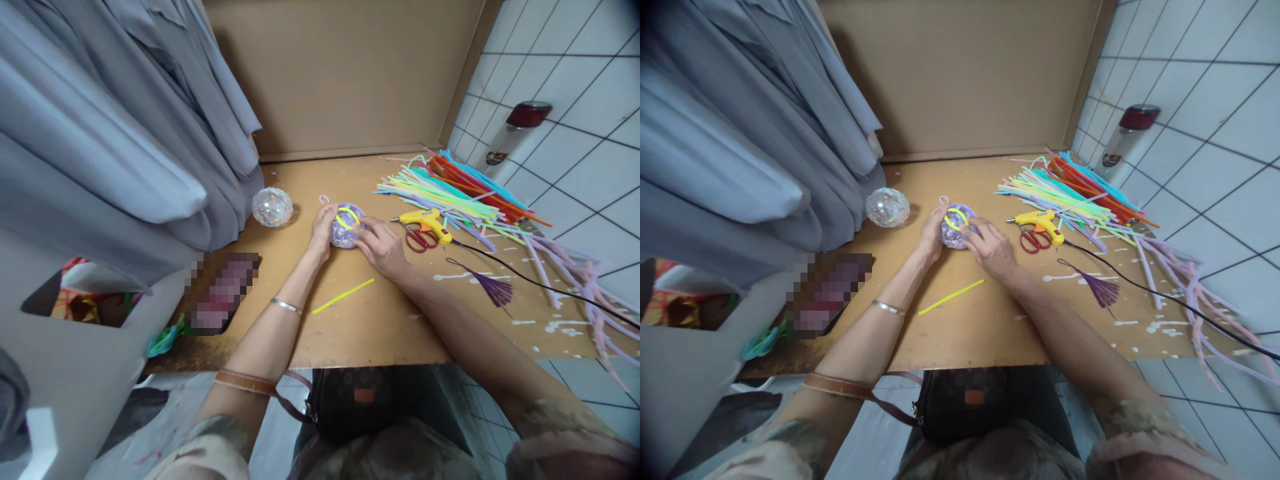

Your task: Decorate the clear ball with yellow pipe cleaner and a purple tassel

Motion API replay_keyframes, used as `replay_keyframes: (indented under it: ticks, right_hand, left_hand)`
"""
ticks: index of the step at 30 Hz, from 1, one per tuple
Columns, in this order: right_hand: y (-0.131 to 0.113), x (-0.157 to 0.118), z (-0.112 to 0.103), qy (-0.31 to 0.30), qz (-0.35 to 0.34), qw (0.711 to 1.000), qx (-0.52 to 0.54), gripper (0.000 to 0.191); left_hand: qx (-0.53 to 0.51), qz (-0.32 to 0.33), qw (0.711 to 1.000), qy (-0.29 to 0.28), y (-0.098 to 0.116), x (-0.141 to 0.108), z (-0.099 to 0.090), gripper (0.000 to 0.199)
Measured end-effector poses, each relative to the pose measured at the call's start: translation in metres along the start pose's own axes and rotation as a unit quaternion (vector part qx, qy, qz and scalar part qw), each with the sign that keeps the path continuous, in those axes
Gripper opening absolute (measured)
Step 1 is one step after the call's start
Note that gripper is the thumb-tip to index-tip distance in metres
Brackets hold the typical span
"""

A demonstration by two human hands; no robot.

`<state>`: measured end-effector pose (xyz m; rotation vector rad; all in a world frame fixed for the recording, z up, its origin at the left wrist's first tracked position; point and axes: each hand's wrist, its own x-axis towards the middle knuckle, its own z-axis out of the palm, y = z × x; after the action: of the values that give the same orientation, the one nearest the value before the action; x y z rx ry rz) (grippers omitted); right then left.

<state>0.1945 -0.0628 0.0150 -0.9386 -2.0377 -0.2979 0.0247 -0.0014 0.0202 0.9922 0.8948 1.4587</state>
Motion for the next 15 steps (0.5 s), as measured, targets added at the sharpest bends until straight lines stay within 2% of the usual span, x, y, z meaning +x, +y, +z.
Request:
replay_keyframes:
  ticks: [5,10,12,15]
  right_hand:
    - [0.003,0.000,0.001,0.007,0.006,1.000,0.016,0.026]
    - [0.002,0.002,0.000,0.014,-0.005,1.000,0.016,0.024]
    - [0.001,0.002,0.001,0.024,-0.019,0.999,0.008,0.024]
    - [0.002,0.001,0.002,0.033,-0.024,0.999,-0.003,0.023]
  left_hand:
    - [0.028,0.048,0.998,0.033,0.001,-0.007,0.006,0.043]
    - [0.112,0.193,0.972,0.076,0.014,-0.022,0.008,0.030]
    - [0.159,0.245,0.954,0.069,0.020,-0.029,0.008,0.023]
    - [0.210,0.282,0.936,0.022,0.025,-0.037,0.007,0.020]
